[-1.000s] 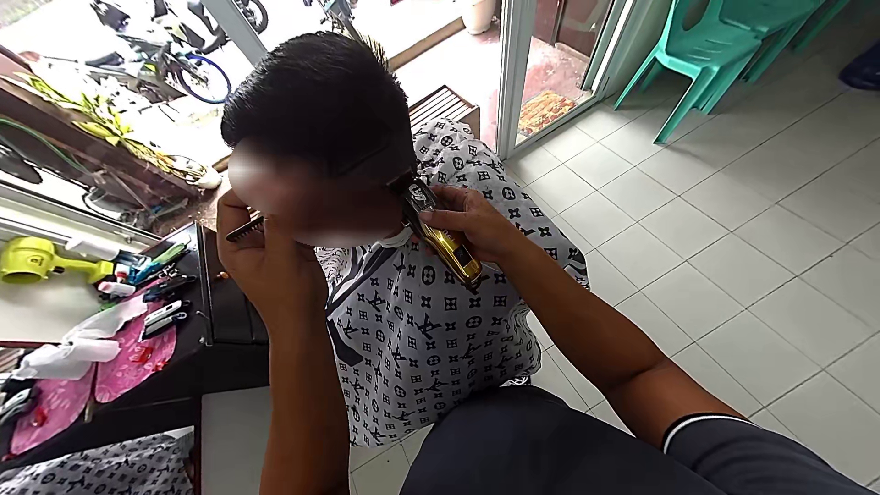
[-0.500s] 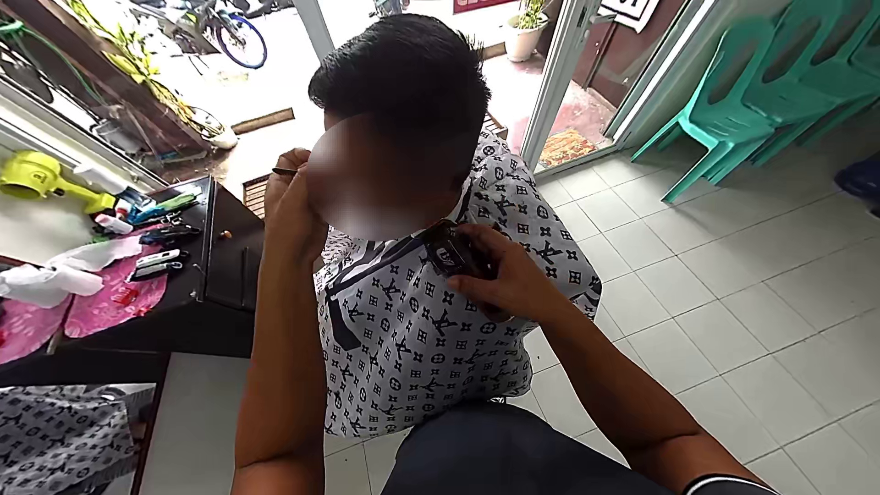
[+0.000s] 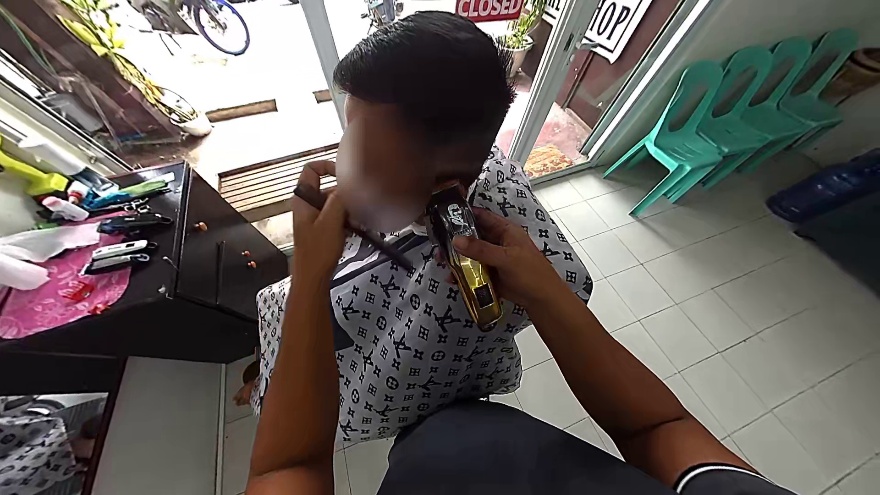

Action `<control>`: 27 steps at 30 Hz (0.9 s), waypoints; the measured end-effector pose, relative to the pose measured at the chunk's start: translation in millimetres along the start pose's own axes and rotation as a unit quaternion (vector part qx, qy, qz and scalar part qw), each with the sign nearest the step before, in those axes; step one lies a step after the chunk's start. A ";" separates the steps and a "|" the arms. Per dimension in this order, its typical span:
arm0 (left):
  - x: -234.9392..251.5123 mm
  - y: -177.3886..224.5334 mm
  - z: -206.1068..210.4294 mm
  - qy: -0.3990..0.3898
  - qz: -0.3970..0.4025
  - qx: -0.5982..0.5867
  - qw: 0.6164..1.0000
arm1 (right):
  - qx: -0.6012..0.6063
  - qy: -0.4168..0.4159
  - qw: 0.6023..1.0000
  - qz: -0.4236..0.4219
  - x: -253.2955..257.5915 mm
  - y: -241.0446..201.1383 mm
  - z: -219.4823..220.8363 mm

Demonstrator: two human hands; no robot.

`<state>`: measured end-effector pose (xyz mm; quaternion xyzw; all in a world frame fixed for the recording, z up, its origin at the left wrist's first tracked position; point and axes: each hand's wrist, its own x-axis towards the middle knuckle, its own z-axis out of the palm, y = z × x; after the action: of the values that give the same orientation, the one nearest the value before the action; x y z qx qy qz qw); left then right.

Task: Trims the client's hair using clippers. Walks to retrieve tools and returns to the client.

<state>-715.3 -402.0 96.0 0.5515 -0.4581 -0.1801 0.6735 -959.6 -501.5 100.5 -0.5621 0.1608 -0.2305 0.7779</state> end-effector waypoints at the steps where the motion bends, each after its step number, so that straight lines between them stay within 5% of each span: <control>1: -13.6 -10.1 11.3 -0.023 -0.005 -0.006 1.000 | 0.008 0.006 1.000 0.002 4.2 1.0 3.7; 7: -53.2 -67.4 60.8 -0.094 -0.071 -0.132 0.984 | 0.001 0.065 0.998 0.007 28.6 7.9 28.6; 27: -49.3 -58.1 61.6 -0.068 -0.087 -0.205 0.973 | 0.040 0.101 0.994 0.012 34.6 5.8 52.5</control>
<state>-775.7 -419.7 20.9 0.4261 -0.4068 -0.3648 0.7210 -902.7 -476.6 112.0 -0.5028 0.2359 -0.2828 0.7820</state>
